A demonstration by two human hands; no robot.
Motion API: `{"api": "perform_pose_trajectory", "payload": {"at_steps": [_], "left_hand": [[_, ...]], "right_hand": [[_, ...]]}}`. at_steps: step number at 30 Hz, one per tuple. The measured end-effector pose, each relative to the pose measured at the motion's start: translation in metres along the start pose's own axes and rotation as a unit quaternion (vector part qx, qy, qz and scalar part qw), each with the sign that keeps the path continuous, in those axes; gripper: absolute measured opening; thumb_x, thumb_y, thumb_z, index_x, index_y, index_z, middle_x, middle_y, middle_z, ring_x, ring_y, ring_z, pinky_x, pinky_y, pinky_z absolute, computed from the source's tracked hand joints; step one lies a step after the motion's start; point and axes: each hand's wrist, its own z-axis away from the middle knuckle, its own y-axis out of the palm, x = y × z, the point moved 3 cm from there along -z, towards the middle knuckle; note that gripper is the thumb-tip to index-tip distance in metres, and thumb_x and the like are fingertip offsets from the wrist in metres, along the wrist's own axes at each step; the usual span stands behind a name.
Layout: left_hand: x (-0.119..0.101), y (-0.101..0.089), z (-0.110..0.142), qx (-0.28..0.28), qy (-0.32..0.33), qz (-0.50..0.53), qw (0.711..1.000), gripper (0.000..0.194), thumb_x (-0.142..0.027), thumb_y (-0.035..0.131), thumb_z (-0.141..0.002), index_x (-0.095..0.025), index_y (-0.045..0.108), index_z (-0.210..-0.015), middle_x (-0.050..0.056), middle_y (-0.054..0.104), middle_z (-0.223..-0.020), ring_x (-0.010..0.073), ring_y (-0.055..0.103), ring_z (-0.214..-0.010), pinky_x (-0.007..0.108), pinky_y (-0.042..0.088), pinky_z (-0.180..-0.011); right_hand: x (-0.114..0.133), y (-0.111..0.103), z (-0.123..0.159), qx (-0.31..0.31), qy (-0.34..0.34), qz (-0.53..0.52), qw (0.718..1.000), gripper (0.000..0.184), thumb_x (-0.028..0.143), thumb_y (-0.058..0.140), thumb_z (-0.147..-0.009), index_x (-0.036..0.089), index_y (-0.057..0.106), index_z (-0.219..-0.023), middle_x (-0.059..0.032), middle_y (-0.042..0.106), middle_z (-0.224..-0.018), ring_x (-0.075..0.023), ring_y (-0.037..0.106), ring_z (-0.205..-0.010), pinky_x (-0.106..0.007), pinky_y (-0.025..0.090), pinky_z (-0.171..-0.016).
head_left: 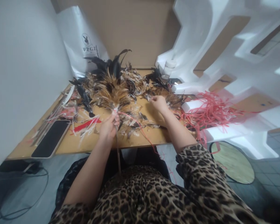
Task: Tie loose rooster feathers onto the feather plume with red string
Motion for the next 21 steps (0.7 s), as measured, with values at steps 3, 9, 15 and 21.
{"api": "perform_pose_trajectory", "payload": {"at_steps": [3,9,15,21], "left_hand": [[0.001,0.008,-0.001,0.005,0.006,-0.005,1.0,0.005,-0.009,0.056,-0.083,-0.009,0.059,-0.079,0.001,0.051,-0.06,0.0018,0.043,-0.045,0.008,0.028,-0.035],[0.004,0.006,0.0,-0.013,0.01,-0.017,1.0,0.008,-0.009,0.056,-0.082,-0.008,0.059,-0.075,0.001,0.051,-0.059,0.002,0.042,-0.044,0.008,0.027,-0.035],[0.001,0.0,-0.005,-0.03,0.026,-0.015,0.999,0.007,-0.008,0.055,-0.083,-0.007,0.059,-0.076,0.002,0.052,-0.059,0.0023,0.043,-0.045,0.009,0.028,-0.035],[0.01,0.0,-0.015,-0.025,0.022,-0.011,0.999,0.005,-0.007,0.057,-0.081,-0.008,0.06,-0.078,0.001,0.053,-0.06,0.0022,0.043,-0.045,0.008,0.029,-0.035]], "right_hand": [[0.001,0.01,-0.015,-0.009,0.034,0.08,0.996,0.024,0.023,0.051,-0.078,0.014,0.072,-0.087,-0.012,0.071,-0.09,-0.0196,0.064,-0.087,-0.026,0.044,-0.078],[0.003,0.036,-0.034,-0.005,0.069,0.177,0.982,0.031,0.022,0.049,-0.081,0.008,0.067,-0.103,-0.0235,0.066,-0.104,-0.0279,0.064,-0.099,-0.034,0.045,-0.085],[-0.009,0.032,-0.04,-0.042,0.085,0.097,0.991,0.024,0.02,0.051,-0.077,0.012,0.069,-0.091,-0.0188,0.067,-0.097,-0.0249,0.063,-0.095,-0.032,0.045,-0.082],[-0.005,0.019,-0.024,0.037,0.144,-0.429,0.891,0.018,0.03,0.062,-0.068,0.016,0.051,-0.065,0.0011,0.056,-0.06,-0.0043,0.037,-0.042,-0.017,0.025,-0.04]]}}
